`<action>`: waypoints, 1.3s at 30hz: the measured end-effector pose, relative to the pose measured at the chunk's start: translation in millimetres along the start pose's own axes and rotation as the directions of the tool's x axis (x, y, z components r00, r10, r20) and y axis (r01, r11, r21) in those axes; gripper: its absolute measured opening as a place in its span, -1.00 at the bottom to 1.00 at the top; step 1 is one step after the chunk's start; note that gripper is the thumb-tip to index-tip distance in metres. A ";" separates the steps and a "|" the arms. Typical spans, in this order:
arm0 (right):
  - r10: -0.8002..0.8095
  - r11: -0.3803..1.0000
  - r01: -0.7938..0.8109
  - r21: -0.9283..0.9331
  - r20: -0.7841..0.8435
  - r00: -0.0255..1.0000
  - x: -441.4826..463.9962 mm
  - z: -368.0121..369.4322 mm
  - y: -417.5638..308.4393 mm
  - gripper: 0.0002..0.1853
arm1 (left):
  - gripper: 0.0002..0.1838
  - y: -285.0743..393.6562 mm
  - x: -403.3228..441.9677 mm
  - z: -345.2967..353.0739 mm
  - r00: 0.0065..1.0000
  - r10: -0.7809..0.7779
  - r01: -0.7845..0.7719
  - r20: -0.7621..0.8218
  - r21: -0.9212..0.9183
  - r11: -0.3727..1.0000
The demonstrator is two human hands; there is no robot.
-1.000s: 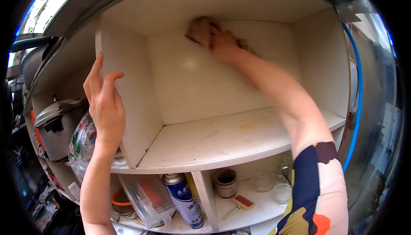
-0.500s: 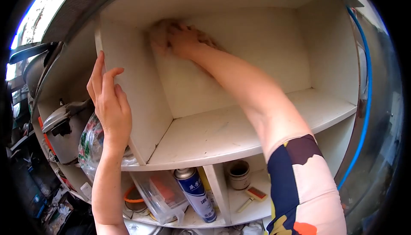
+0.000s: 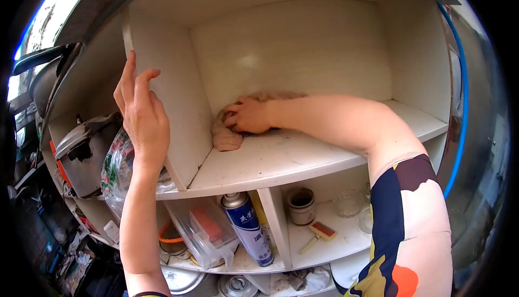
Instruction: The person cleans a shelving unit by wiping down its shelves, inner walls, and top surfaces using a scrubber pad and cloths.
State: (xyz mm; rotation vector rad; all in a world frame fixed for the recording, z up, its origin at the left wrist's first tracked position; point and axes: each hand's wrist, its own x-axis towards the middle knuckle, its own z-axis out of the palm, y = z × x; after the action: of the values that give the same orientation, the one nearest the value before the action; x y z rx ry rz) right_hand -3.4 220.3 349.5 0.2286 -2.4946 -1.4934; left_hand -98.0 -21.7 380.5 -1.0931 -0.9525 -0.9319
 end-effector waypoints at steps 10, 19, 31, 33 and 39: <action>0.519 0.854 -0.495 0.159 -0.218 0.826 22.8 -27.5 74.0 -0.53 | -0.57 1.1 0.6 -4.1 0.999 -0.047 0.046 -0.024 -0.040 0.998; 0.943 0.229 -0.333 0.914 -0.124 0.308 98.4 -87.5 113.4 -0.36 | -0.54 1.7 -1.9 -2.3 0.984 -0.175 0.168 -0.026 -0.159 0.973; 0.811 0.159 0.660 0.734 -0.479 0.337 46.1 -162.2 -28.1 -0.47 | -0.63 -3.4 -3.8 -0.4 0.966 -0.191 0.136 -0.176 -0.284 0.949; 0.677 0.525 0.280 0.804 -0.593 0.437 37.9 -142.9 -40.9 -0.65 | -0.64 -6.2 -5.6 1.0 0.961 -0.219 0.161 -0.169 -0.303 0.939; 0.473 0.312 0.043 0.949 -0.194 0.859 -10.2 -139.7 -52.5 -0.63 | -0.65 -3.2 -5.9 -1.7 0.963 -0.247 0.206 -0.104 -0.304 0.930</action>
State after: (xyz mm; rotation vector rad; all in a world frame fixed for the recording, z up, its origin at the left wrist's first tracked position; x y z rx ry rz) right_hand 45.1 79.8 365.8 0.3235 -2.4785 0.3225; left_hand -102.6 -23.2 375.5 -1.1593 -0.8536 -1.3563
